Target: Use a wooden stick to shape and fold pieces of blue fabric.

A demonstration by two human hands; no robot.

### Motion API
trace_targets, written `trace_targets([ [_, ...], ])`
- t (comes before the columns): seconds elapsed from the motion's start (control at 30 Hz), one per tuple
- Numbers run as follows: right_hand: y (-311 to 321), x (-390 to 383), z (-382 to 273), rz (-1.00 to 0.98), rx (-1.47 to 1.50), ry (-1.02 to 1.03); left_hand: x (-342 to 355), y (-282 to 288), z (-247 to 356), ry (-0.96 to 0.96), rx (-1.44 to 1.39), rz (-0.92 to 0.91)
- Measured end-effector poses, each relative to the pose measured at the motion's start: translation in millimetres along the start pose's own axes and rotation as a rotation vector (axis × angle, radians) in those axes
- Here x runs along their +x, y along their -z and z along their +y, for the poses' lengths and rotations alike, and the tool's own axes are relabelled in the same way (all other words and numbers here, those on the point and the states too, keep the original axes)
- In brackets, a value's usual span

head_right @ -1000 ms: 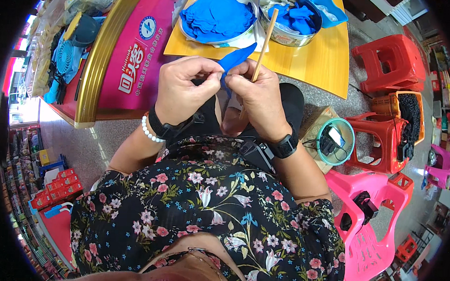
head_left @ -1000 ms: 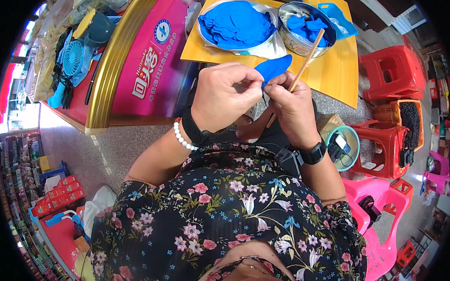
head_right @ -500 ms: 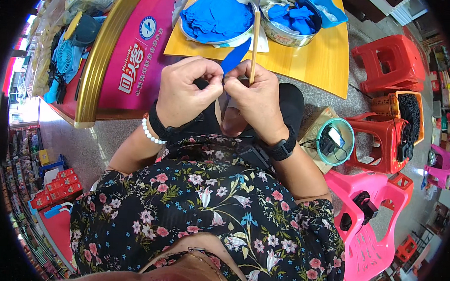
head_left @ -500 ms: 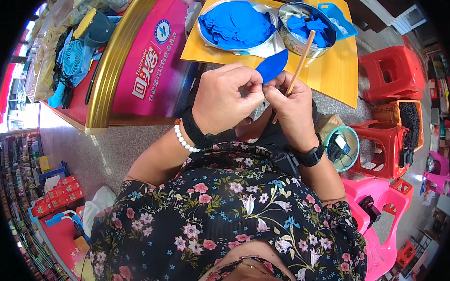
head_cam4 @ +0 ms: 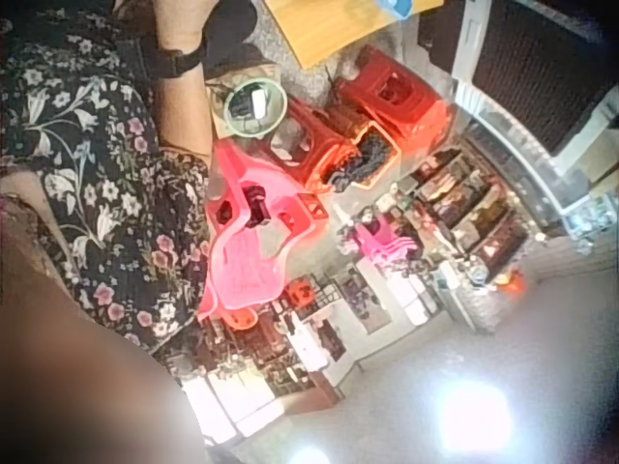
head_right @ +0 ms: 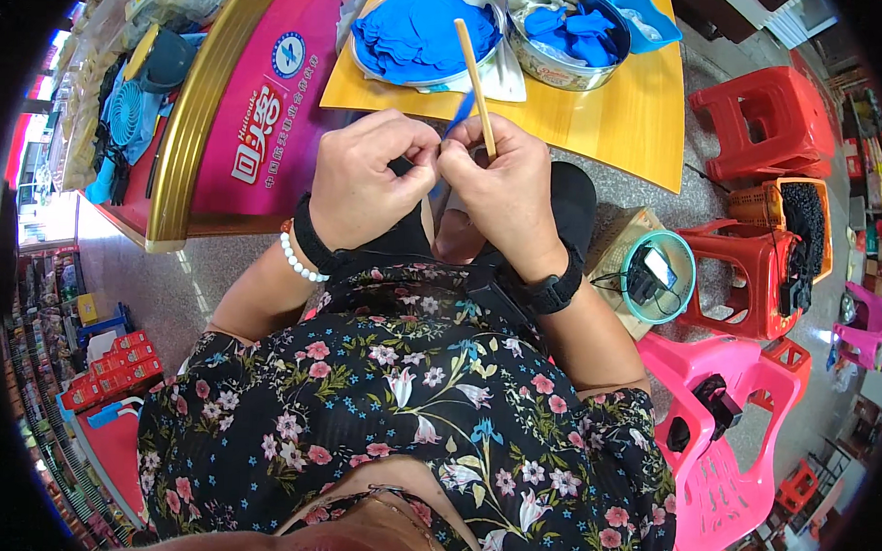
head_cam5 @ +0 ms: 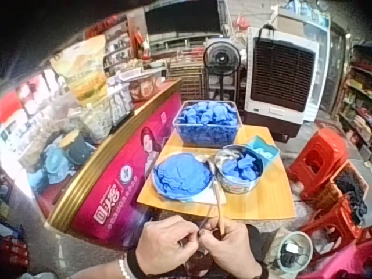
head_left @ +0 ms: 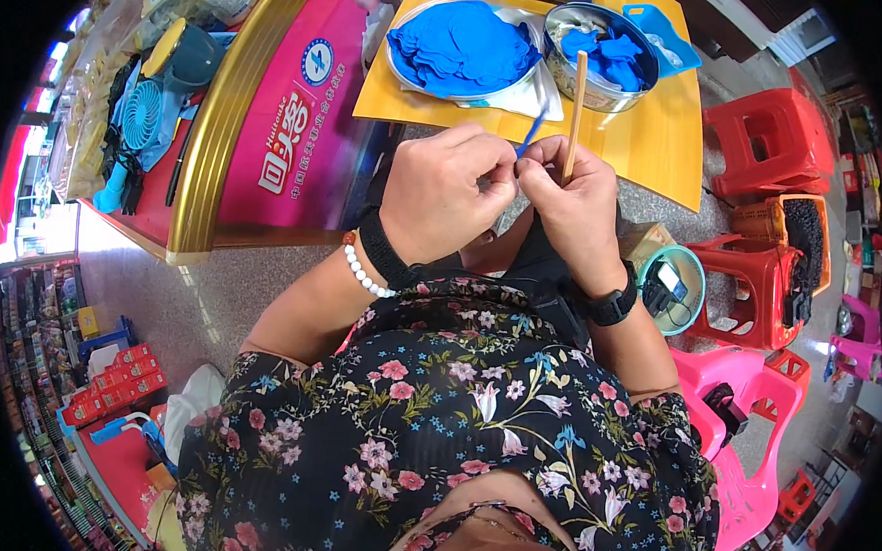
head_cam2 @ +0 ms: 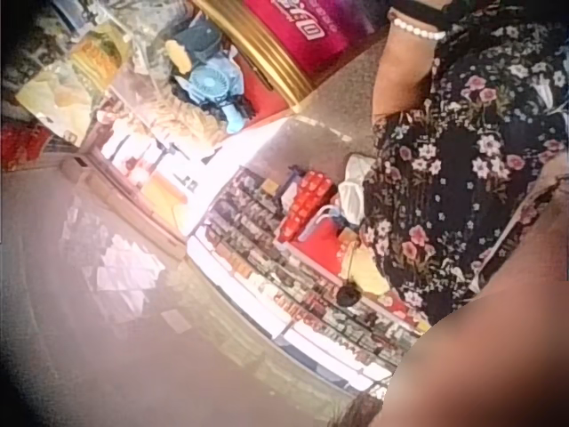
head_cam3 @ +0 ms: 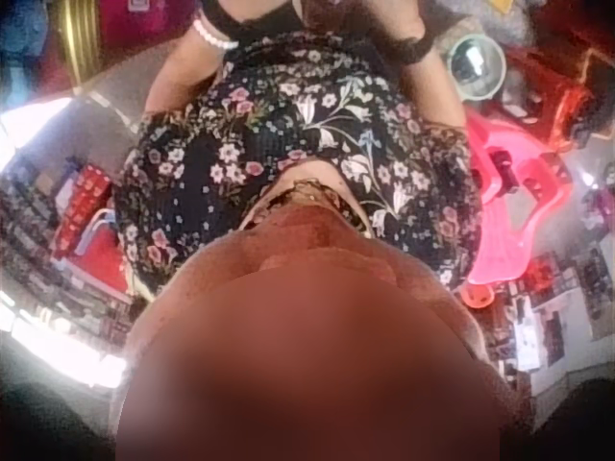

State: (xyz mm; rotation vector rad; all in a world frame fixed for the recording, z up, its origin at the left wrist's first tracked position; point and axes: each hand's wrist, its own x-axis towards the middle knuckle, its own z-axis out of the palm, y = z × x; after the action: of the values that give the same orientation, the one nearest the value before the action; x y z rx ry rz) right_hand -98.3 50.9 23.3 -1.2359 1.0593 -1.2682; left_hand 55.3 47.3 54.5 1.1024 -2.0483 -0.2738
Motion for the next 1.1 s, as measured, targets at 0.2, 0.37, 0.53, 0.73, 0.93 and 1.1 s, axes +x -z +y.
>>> trace_targets([
  [0.2,1.2,-0.3,-0.5,-0.066,0.106,-0.045,0.0,-1.3,2.1,0.11,-0.184,0.018],
  [0.37,2.2,-1.9,-5.8,-0.109,0.304,-0.176,-3.7,-2.5,-1.6,0.327,-0.419,-0.039],
  [0.53,5.1,-2.6,-5.2,-0.186,0.39,-0.207,-5.6,-2.3,-2.0,0.398,-0.535,-0.064],
  [0.73,4.9,-2.5,-7.3,-0.196,0.393,-0.205,-5.1,-1.3,-0.9,0.413,-0.554,-0.042],
  [0.93,7.4,-2.3,-4.8,-0.22,0.413,-0.216,-4.1,1.7,4.3,0.431,-0.56,-0.021],
  [1.1,9.1,-3.2,-4.7,-0.22,0.441,-0.232,-4.3,5.2,5.1,0.438,-0.594,0.002],
])
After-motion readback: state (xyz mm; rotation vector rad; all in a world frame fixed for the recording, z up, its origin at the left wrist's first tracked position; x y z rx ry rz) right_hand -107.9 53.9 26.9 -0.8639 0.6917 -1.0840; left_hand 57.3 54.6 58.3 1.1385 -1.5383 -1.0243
